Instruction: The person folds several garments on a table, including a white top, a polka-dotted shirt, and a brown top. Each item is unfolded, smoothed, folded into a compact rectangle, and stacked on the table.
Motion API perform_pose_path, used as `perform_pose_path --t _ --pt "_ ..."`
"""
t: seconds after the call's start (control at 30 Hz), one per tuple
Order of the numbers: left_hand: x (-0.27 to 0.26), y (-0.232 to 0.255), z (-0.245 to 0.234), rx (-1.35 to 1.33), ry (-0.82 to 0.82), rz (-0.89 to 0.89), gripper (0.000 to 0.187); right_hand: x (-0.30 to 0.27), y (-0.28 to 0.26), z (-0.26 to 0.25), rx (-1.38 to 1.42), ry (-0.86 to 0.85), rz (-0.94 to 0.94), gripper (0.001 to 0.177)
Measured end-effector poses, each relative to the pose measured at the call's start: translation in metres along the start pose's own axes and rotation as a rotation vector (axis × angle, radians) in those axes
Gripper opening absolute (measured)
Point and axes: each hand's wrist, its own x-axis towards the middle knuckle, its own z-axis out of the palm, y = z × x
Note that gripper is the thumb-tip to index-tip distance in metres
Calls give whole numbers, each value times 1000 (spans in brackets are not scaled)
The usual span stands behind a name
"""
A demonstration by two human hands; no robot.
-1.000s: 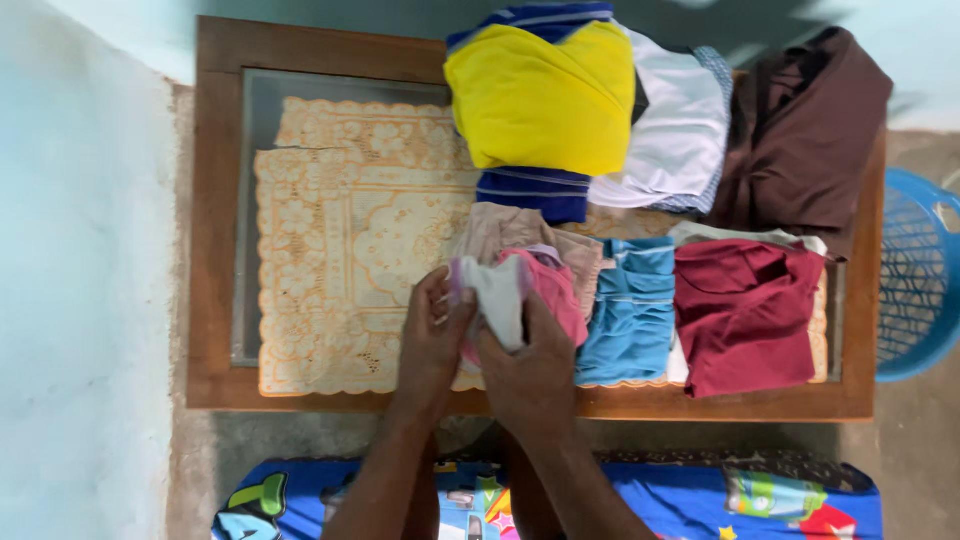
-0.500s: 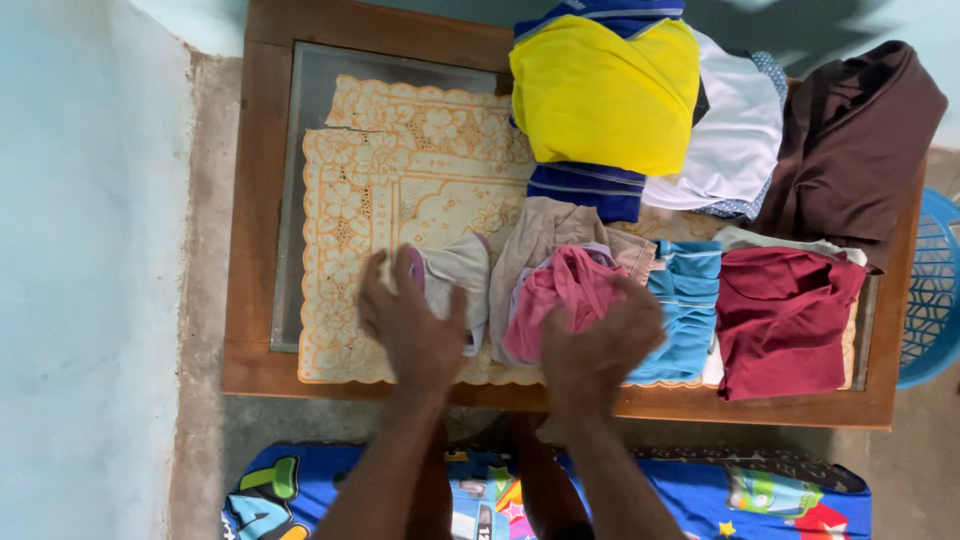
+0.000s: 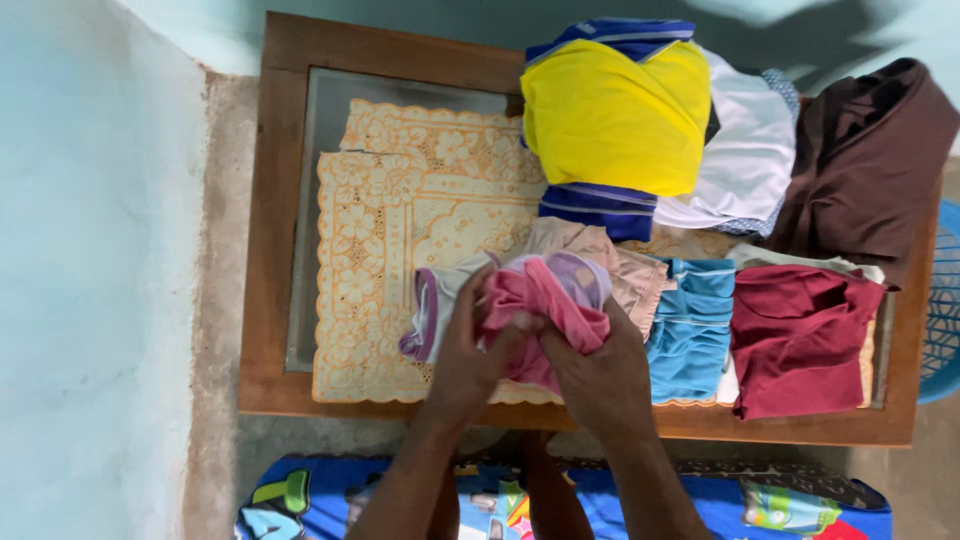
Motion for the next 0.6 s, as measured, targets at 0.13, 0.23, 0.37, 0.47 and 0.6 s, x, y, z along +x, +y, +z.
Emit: perform_pose_path --t 0.13,0.23,0.37,0.47,0.6 --pt "7 -14 -42 -91 239 -99 70 14 -4 34 498 -230 256 36" --pt "3 -25 -53 20 268 -281 78 19 12 59 -312 -88 54 48" --pt "-1 -31 -33 535 261 -172 95 8 41 56 -174 139 -129 37" --pt "-1 -29 -16 572 350 -212 96 -6 56 32 -157 232 -18 34" --pt "12 -23 -14 562 205 -537 75 -13 62 5 -125 207 145 32"
